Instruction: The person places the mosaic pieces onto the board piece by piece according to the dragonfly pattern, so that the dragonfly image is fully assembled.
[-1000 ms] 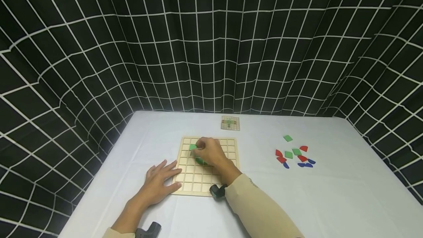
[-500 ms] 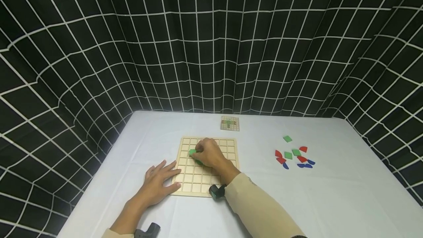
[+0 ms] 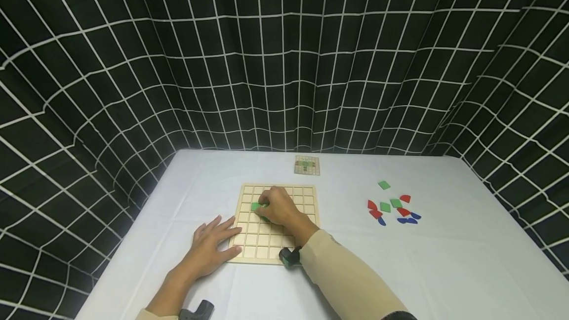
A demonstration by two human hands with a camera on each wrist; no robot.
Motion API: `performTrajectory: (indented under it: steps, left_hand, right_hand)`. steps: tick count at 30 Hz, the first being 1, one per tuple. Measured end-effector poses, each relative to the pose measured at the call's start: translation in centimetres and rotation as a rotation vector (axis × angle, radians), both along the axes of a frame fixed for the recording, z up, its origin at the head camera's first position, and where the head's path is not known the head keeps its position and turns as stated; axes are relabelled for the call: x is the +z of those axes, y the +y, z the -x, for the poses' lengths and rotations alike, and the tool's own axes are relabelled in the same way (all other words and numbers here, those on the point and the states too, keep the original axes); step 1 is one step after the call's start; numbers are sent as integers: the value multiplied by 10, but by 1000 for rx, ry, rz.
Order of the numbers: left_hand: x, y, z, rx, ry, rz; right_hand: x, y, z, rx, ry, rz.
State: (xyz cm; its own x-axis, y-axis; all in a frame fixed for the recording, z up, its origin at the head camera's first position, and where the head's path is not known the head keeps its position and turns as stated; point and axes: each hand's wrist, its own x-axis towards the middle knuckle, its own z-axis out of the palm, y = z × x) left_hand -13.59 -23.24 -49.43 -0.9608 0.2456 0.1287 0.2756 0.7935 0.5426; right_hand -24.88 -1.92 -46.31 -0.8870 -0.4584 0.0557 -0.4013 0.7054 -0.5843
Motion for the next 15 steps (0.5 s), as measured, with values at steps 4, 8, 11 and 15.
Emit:
performTrajectory:
  steps: [4, 8, 11, 15]
  left_hand:
    - [-2, -1, 0, 1, 2, -1]
    - [-4, -1, 0, 0, 14, -5]
    - [-4, -1, 0, -4, 28, -8]
    - [-3, -1, 0, -2, 29, -15]
  right_hand:
    - [-1, -1, 0, -8, 18, -25]
    - [3, 0, 0, -20, 24, 12]
    - [13, 3, -1, -14, 28, 74]
    - [35, 11, -3, -31, 19, 131]
